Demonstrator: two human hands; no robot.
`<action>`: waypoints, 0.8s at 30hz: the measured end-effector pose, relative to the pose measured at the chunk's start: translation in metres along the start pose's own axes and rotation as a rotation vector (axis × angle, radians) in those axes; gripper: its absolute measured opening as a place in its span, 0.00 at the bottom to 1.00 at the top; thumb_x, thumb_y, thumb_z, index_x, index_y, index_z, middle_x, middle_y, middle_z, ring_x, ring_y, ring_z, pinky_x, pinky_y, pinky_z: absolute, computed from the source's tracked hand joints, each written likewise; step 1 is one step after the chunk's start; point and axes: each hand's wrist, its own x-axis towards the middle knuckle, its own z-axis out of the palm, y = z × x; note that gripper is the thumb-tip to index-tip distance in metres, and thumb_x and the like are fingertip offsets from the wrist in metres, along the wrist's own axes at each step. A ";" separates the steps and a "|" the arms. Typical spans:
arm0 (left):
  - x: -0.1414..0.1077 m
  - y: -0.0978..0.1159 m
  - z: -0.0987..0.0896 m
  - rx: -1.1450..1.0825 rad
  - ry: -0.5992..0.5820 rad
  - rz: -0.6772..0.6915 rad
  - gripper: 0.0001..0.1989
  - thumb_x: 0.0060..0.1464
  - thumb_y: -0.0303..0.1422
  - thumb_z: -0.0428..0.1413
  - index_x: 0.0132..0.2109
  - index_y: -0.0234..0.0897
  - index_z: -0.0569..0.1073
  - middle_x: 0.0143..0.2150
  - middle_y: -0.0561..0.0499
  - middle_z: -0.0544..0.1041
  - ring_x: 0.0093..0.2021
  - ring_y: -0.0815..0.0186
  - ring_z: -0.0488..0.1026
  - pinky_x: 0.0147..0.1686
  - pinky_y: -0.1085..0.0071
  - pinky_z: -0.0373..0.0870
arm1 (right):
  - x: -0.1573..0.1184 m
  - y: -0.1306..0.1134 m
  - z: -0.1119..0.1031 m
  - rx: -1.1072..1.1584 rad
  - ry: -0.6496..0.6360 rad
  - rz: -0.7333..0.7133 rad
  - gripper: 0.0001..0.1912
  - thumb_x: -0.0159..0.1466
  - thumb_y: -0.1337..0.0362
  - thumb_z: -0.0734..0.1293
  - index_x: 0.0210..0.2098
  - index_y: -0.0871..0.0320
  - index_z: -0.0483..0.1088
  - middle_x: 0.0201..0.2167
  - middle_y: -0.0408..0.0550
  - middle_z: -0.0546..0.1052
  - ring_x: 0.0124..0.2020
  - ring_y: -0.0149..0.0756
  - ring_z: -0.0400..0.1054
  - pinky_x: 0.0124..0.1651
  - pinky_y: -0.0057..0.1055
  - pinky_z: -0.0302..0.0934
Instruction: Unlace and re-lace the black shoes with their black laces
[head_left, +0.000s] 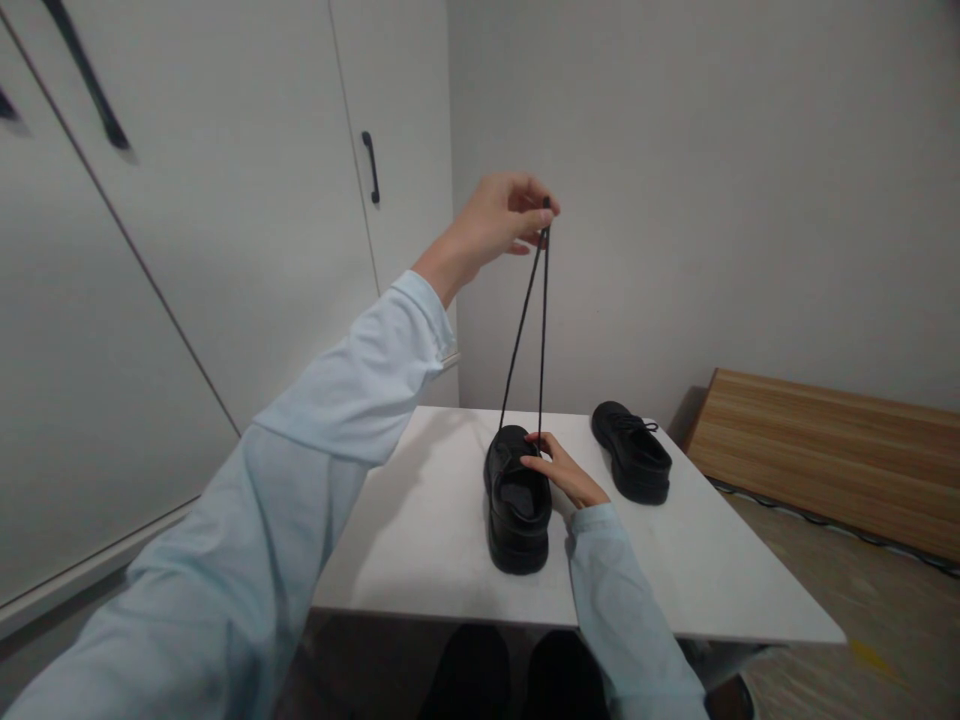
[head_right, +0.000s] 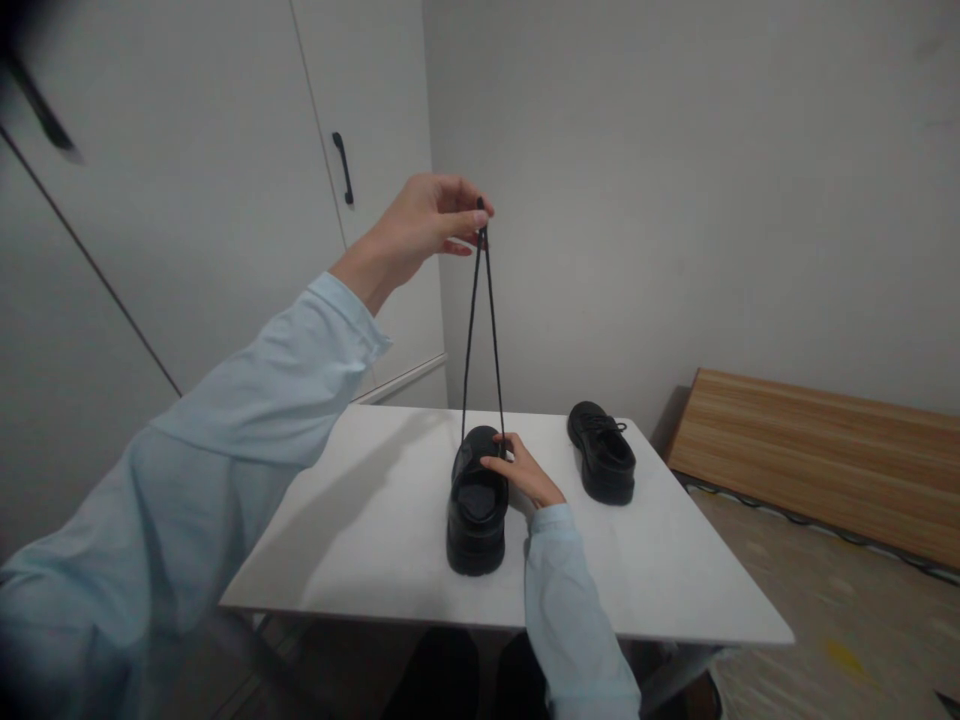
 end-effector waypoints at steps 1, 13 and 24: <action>0.001 -0.001 0.000 0.002 0.008 -0.008 0.07 0.55 0.25 0.53 0.41 0.33 0.71 0.33 0.52 0.73 0.43 0.64 0.74 0.42 0.69 0.68 | 0.000 0.000 0.000 -0.001 -0.001 -0.002 0.25 0.51 0.54 0.71 0.45 0.55 0.65 0.51 0.52 0.70 0.55 0.44 0.62 0.58 0.43 0.55; -0.026 0.007 -0.002 0.039 -0.009 0.008 0.04 0.53 0.25 0.54 0.38 0.33 0.71 0.33 0.52 0.73 0.40 0.65 0.74 0.41 0.68 0.69 | 0.000 0.000 -0.001 -0.003 -0.002 -0.003 0.25 0.51 0.54 0.71 0.45 0.55 0.65 0.51 0.52 0.70 0.56 0.44 0.62 0.60 0.43 0.53; -0.023 -0.032 -0.016 0.028 0.139 -0.021 0.04 0.47 0.25 0.57 0.33 0.35 0.70 0.29 0.50 0.73 0.35 0.67 0.73 0.40 0.69 0.71 | 0.004 0.008 -0.002 0.018 0.040 -0.051 0.26 0.51 0.57 0.71 0.48 0.52 0.64 0.52 0.48 0.69 0.60 0.41 0.58 0.63 0.43 0.49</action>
